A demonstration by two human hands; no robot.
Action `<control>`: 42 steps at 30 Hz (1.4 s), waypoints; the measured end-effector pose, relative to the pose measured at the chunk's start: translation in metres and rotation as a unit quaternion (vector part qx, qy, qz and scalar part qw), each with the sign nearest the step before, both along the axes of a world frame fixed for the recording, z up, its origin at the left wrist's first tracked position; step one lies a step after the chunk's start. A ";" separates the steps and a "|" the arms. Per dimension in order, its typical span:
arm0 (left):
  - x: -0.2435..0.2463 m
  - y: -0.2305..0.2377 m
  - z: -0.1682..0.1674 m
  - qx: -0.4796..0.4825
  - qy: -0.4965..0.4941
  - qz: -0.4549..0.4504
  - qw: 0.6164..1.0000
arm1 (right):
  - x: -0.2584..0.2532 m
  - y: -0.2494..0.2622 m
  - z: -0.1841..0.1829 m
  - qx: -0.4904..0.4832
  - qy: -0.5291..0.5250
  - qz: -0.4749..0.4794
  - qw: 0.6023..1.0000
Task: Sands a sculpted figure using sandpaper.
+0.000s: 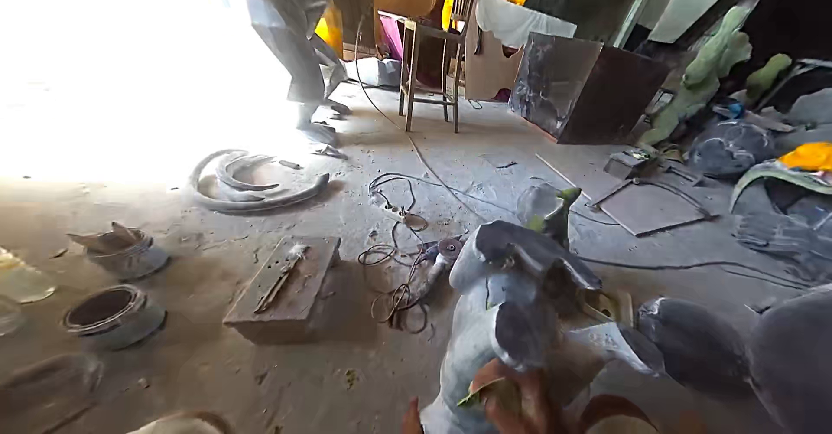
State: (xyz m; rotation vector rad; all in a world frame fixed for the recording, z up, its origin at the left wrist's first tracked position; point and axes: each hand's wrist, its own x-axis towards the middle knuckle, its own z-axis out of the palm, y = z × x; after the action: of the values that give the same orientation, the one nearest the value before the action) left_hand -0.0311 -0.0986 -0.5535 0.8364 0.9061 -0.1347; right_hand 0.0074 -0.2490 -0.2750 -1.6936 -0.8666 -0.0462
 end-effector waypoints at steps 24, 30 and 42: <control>0.065 0.109 0.182 0.217 -0.211 0.086 0.949 | -0.082 0.017 -0.072 -0.038 0.045 0.035 0.998; 0.033 0.143 0.308 0.432 -0.319 -0.220 0.815 | -0.099 0.022 -0.076 -0.038 0.054 0.072 0.995; 0.047 0.112 0.333 0.633 -0.154 -0.320 0.689 | -0.089 -0.005 -0.042 -0.165 0.074 0.147 0.972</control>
State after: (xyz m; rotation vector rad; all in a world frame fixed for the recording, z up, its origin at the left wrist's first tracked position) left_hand 0.0156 0.0139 -0.2201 2.4003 0.2118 0.0652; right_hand -0.0813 -0.2543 -0.3171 -1.8273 -1.0454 0.4434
